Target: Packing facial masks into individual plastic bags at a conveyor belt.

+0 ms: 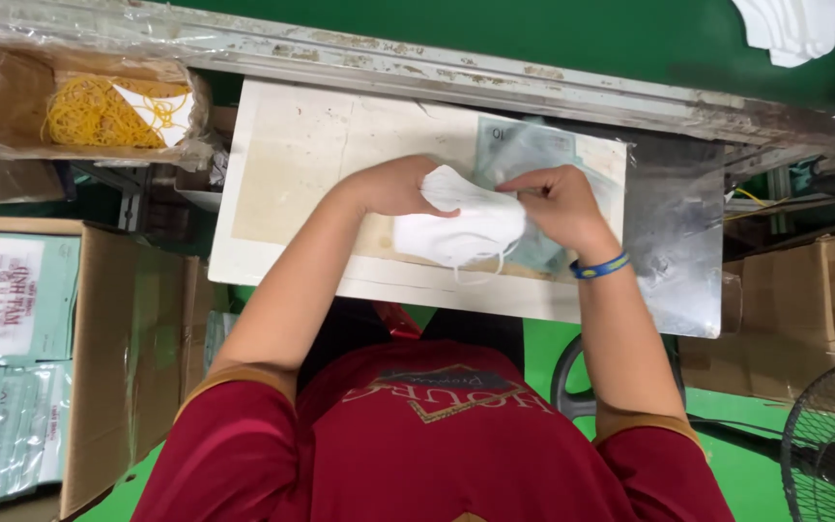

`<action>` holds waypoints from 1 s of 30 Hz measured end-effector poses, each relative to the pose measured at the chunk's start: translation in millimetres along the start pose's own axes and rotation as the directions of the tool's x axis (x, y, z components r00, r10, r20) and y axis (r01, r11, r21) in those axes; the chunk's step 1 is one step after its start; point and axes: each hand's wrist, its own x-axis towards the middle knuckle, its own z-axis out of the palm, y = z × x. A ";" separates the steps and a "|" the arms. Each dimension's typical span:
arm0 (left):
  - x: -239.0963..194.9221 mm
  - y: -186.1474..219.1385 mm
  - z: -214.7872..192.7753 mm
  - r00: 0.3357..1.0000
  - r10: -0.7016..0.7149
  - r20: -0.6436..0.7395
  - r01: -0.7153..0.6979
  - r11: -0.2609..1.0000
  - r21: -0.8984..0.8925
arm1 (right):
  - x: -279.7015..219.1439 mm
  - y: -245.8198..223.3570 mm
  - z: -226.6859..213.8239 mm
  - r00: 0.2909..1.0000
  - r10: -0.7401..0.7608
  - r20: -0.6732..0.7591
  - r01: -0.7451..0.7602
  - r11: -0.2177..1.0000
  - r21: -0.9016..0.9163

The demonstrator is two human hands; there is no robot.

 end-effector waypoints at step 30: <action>-49.2 70.9 117.9 0.972 -0.001 -0.235 0.100 0.908 0.408 | -68.7 -64.4 -17.6 0.888 -0.438 0.139 0.453 0.885 -0.109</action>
